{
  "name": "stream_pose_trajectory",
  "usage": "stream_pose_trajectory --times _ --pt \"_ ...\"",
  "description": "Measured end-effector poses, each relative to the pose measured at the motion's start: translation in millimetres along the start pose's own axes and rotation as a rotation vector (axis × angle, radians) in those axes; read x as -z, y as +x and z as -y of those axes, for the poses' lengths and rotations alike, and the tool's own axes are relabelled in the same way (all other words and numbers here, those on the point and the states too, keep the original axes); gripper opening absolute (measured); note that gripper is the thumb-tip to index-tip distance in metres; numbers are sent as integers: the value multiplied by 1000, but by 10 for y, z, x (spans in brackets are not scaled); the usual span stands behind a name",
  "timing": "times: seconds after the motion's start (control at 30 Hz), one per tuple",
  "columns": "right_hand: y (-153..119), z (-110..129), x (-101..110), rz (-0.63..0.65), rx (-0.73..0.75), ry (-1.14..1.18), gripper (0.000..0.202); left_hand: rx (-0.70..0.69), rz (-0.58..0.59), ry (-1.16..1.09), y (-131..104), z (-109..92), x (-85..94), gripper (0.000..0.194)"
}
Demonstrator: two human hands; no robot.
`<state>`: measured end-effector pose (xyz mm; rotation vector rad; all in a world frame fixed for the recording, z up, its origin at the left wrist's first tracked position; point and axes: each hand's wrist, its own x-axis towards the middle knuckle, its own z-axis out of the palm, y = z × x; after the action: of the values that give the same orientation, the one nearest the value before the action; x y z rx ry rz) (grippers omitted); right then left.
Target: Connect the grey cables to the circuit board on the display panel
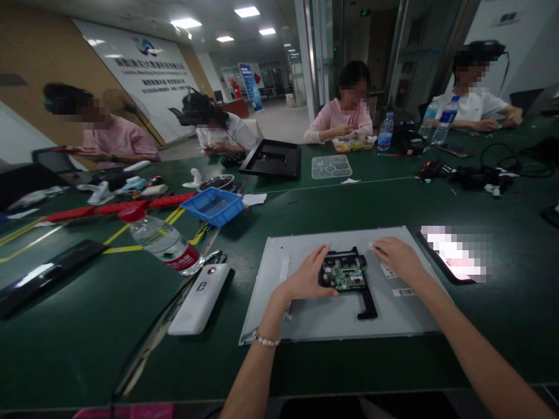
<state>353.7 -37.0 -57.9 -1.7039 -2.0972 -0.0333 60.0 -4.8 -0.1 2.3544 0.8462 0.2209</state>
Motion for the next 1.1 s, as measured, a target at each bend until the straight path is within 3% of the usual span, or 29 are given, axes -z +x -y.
stream_pose_trajectory --times 0.5,1.1 --pt "-27 -25 19 -27 -32 53 25 8 -29 -1 -14 25 -24 110" --pt "6 -33 31 24 47 65 25 15 -20 -40 -35 32 -11 114"
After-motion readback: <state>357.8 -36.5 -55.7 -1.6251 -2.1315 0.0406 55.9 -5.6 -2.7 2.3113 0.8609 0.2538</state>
